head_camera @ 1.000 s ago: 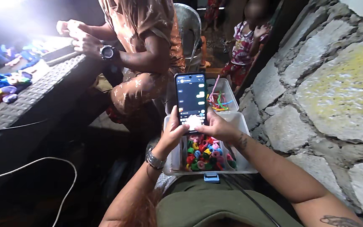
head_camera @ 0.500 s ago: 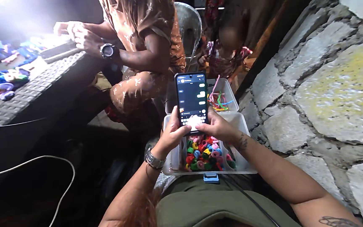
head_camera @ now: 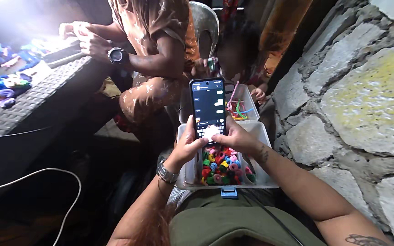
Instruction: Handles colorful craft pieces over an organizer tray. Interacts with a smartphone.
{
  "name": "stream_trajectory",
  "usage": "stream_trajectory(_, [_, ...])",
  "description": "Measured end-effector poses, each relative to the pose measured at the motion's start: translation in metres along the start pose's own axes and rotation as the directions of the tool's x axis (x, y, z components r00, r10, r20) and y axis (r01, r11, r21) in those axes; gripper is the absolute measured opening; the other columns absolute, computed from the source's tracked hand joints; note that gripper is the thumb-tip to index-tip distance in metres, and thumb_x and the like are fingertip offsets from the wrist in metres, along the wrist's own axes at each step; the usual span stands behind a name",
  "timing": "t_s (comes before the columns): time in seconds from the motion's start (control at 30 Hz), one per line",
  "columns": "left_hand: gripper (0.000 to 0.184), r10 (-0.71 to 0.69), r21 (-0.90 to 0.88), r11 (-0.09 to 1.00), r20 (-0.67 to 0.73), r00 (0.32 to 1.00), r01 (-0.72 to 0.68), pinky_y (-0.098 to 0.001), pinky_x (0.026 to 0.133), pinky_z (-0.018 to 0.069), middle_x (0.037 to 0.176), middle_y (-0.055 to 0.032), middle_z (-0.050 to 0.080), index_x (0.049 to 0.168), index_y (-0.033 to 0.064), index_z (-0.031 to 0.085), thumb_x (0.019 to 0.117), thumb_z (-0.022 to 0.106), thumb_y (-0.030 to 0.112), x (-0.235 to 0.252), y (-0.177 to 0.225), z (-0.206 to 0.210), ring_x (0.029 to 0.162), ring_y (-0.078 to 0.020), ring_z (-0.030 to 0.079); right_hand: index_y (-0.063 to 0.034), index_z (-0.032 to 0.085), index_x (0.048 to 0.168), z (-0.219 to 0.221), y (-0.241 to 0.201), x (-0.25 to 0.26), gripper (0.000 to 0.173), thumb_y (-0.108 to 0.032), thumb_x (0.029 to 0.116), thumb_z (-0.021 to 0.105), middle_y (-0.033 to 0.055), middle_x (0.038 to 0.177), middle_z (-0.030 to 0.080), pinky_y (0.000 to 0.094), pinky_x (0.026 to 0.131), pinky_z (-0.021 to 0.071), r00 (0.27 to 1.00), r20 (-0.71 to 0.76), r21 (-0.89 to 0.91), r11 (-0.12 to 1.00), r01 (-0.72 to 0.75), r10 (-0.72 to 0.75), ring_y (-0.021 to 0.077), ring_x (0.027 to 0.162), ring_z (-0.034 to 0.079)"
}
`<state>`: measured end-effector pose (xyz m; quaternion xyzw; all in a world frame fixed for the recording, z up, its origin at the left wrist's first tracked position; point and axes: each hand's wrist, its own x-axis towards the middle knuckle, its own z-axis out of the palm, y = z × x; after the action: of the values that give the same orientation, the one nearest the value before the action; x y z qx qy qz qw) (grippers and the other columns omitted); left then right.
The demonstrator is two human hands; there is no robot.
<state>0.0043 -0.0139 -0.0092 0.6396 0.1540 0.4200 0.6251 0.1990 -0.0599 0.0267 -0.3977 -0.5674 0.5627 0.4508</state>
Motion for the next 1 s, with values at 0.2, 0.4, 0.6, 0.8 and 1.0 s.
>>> stream_trajectory(0.2, [0.07,0.009,-0.031,0.999,-0.018,1.0,-0.01,-0.031,0.095,0.0578,0.121,0.0063,0.066,0.148,0.0139,0.025,0.0882,0.062,0.012,-0.001,0.0,0.0,0.106,-0.0069,0.068,-0.0176,0.031,0.143,-0.007,0.01,0.001,0.044,-0.01,0.101,0.038,-0.0011,0.106,0.067,0.0277,0.076,0.0617,0.993,0.119,0.27,0.963,-0.007,-0.026,0.0101,0.087,0.071])
stream_trajectory(0.4, [0.069,0.011,-0.028,1.0,0.004,1.0,-0.011,-0.0306,0.094,0.0582,0.121,0.0066,0.066,0.148,0.0142,0.025,0.0888,0.062,0.012,-0.001,0.0,-0.001,0.106,-0.0066,0.068,-0.007,0.029,0.143,-0.002,0.0,-0.002,0.061,-0.002,0.0918,0.061,-0.0015,0.106,0.068,0.0219,0.075,0.0615,0.997,0.076,0.06,0.998,0.021,-0.026,0.0043,0.085,0.071])
stream_trajectory(0.6, [0.067,0.018,-0.048,0.999,-0.002,1.0,-0.018,-0.0313,0.094,0.0578,0.12,0.0068,0.066,0.147,0.0165,0.028,0.0862,0.053,0.004,-0.001,0.0,-0.001,0.106,-0.0065,0.068,-0.0097,0.026,0.147,-0.004,0.002,-0.001,0.067,-0.005,0.0902,0.061,-0.0008,0.108,0.068,0.0238,0.075,0.0621,0.994,0.102,0.116,0.993,0.029,-0.041,0.0068,0.087,0.071])
stream_trajectory(0.8, [0.063,0.014,-0.035,0.999,-0.013,1.0,-0.015,-0.03,0.092,0.0582,0.119,0.0079,0.067,0.144,0.0183,0.032,0.0858,0.052,0.004,-0.001,0.002,-0.002,0.105,-0.0052,0.068,-0.0123,0.025,0.146,-0.009,0.006,0.001,0.067,-0.002,0.0867,0.053,-0.0016,0.11,0.068,0.0257,0.077,0.0621,0.982,0.174,0.173,0.984,0.037,-0.068,0.0076,0.089,0.072])
stream_trajectory(1.0, [0.067,0.024,-0.037,0.999,-0.023,0.999,-0.025,-0.0304,0.094,0.0576,0.121,0.0084,0.067,0.147,0.0164,0.029,0.086,0.056,0.009,-0.001,0.002,-0.003,0.106,-0.0053,0.068,-0.0135,0.025,0.146,-0.009,0.007,0.002,0.064,-0.003,0.0896,0.053,-0.0027,0.111,0.068,0.0262,0.078,0.0622,0.979,0.186,0.197,0.98,0.042,-0.079,0.0079,0.09,0.072])
